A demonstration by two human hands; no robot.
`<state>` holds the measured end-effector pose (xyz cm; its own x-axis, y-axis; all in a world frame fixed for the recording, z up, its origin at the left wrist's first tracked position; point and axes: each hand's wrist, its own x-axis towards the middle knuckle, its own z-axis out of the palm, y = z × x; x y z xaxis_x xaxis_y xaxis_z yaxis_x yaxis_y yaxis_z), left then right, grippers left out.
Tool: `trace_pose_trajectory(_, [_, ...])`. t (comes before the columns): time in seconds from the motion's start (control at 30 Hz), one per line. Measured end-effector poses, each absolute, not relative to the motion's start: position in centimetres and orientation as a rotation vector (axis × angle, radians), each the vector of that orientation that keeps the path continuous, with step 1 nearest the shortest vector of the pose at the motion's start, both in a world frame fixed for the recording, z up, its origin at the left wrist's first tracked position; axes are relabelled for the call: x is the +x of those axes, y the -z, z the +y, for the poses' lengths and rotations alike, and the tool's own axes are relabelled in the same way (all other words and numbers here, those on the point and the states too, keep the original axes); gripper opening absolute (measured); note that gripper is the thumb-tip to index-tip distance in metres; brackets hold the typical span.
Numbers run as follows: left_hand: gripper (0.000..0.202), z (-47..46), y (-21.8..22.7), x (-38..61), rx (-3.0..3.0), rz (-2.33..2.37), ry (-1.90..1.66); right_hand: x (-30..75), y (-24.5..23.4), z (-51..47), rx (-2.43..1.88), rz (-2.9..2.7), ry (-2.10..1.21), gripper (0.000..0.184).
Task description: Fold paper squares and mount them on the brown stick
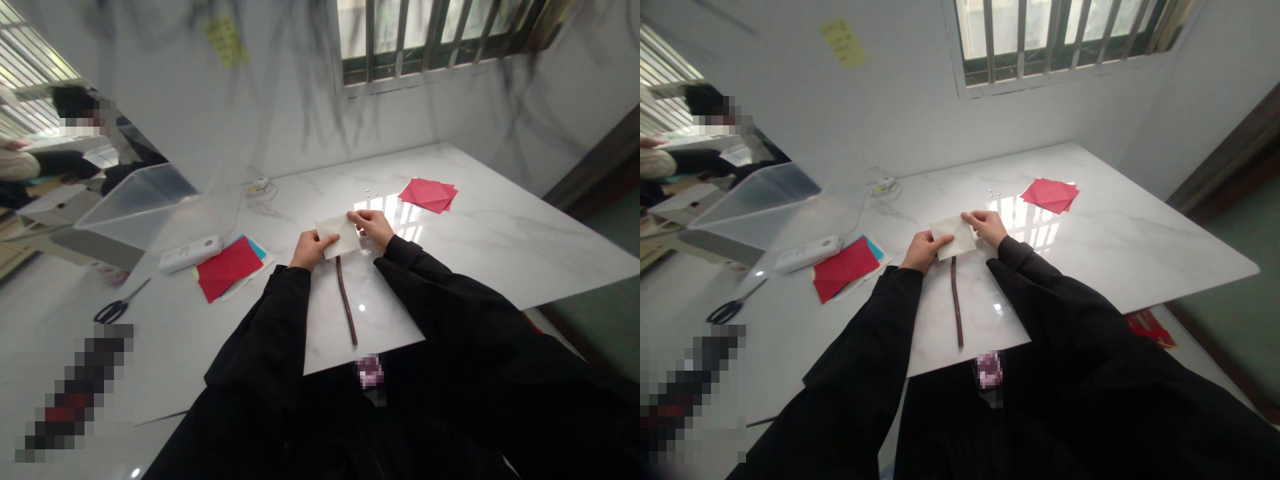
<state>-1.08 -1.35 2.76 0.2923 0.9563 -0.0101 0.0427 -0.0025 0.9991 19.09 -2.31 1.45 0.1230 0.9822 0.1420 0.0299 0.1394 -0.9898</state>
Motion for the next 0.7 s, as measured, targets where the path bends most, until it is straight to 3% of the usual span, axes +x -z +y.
trace_pose_trajectory(0.7, [0.064,-0.72,-1.74,-1.30,1.243,1.033,-1.130,19.15,-0.71,-2.21,-1.266,-1.485,-0.944,0.060])
